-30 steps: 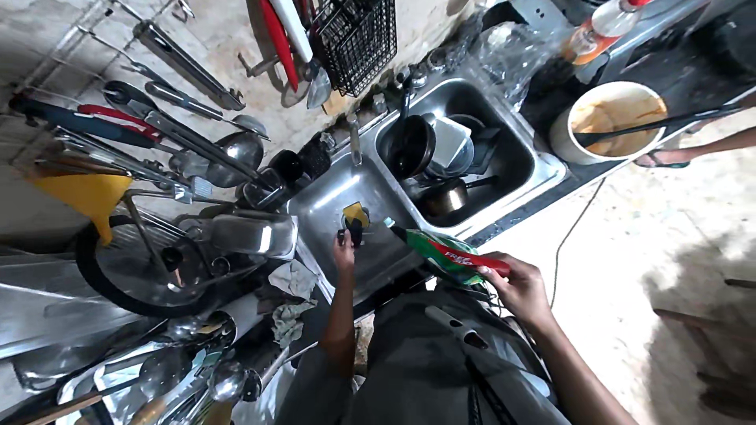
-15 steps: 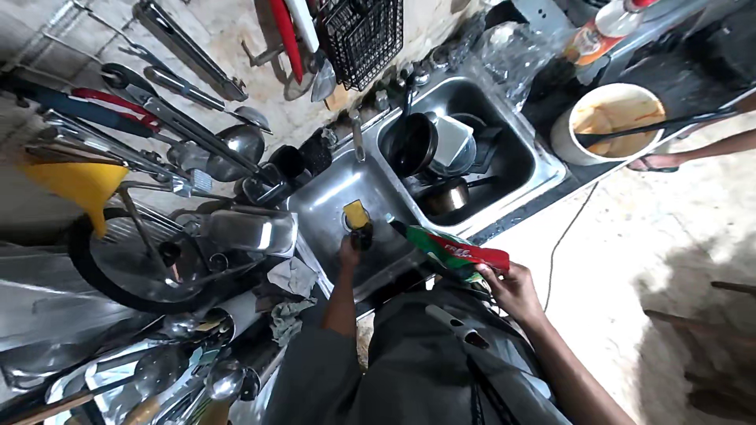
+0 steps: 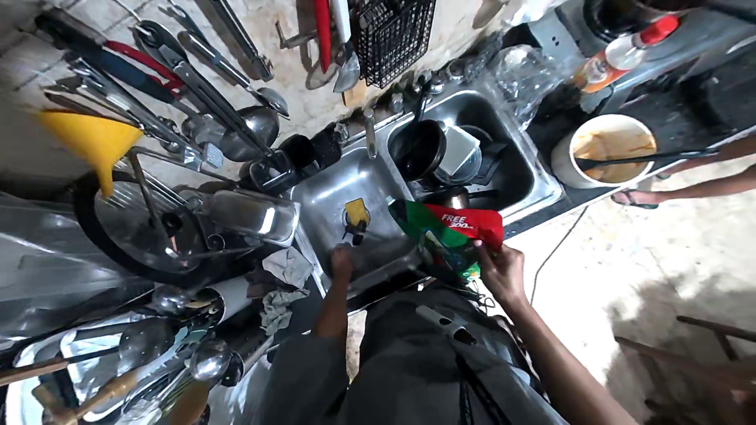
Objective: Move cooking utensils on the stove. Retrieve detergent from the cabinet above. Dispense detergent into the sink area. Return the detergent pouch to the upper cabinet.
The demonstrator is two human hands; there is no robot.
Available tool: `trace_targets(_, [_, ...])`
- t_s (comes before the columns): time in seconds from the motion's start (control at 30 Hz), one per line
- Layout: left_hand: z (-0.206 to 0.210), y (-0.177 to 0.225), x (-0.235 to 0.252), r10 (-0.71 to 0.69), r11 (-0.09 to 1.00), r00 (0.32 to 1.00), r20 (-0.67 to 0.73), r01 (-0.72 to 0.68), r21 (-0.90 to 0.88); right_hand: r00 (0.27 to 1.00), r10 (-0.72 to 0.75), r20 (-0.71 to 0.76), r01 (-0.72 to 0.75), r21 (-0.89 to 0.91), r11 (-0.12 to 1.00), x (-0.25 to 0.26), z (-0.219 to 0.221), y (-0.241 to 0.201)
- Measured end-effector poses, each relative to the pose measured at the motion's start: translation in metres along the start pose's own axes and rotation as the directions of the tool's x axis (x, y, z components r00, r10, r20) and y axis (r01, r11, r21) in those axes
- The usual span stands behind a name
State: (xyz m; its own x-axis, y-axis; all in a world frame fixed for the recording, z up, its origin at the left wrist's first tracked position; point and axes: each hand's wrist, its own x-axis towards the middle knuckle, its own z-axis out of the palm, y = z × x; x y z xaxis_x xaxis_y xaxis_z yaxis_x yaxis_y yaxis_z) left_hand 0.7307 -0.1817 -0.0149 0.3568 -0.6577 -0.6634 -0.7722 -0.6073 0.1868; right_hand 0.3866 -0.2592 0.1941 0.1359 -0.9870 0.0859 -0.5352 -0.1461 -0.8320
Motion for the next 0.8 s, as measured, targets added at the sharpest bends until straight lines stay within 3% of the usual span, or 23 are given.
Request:
trace_targets(0.07, [-0.019,0.002,-0.006,-0.009,0.975,0.999,-0.049,-0.002,-0.222,0.999,0.028,0.016,-0.028,-0.021,0.999,0.012,-0.002,-0.01])
trace_targets(0.2, [-0.041,0.009,-0.018,0.002,0.784,0.978,-0.211,-0.132,-0.606,0.998,0.006,0.062,-0.002,-0.072,0.997,0.042,-0.001,-0.045])
trace_targets(0.27, [-0.048,0.024,-0.023,0.015,0.58,0.964,-0.264,-0.224,-0.783,0.995,-0.028,0.099,0.039,-0.111,0.993,0.062,0.004,-0.064])
trace_targets(0.3, [-0.048,0.034,-0.021,0.023,0.418,0.963,-0.269,-0.254,-0.872,0.992,-0.053,0.119,0.068,-0.13,0.989,0.072,0.008,-0.075])
trace_targets(0.37, [-0.048,0.061,-0.013,0.063,0.113,0.964,-0.259,-0.265,-0.958,0.983,-0.091,0.158,0.119,-0.175,0.977,0.093,0.017,-0.097])
trace_targets(0.4, [-0.049,0.075,-0.008,0.106,0.02,0.962,-0.251,-0.254,-0.967,0.98,-0.095,0.173,0.129,-0.197,0.972,0.103,0.023,-0.108])
trace_targets(0.53, [-0.059,0.122,0.001,0.311,-0.091,0.93,-0.197,-0.178,-0.98,0.966,-0.069,0.248,0.14,-0.282,0.949,0.147,0.052,-0.147])
trace_targets(0.6, [-0.065,0.133,-0.007,0.383,-0.114,0.883,-0.269,-0.244,-0.963,0.95,-0.107,0.293,0.207,-0.334,0.92,0.17,0.07,-0.16])
trace_targets(0.67, [-0.073,0.137,-0.012,0.397,0.002,0.852,-0.341,-0.373,-0.928,0.939,-0.09,0.333,0.224,-0.392,0.892,0.191,0.09,-0.171])
trace_targets(0.7, [-0.078,0.139,-0.015,0.382,0.003,0.856,-0.348,-0.378,-0.926,0.938,-0.054,0.343,0.206,-0.425,0.882,0.199,0.099,-0.177])
trace_targets(0.73, [-0.082,0.142,-0.015,0.362,-0.056,0.873,-0.328,-0.331,-0.942,0.935,-0.03,0.354,0.197,-0.448,0.872,0.208,0.107,-0.183])
trace_targets(0.8, [-0.089,0.15,-0.016,0.317,-0.278,0.908,-0.273,-0.186,-0.942,0.929,-0.017,0.37,0.206,-0.477,0.854,0.22,0.123,-0.196])
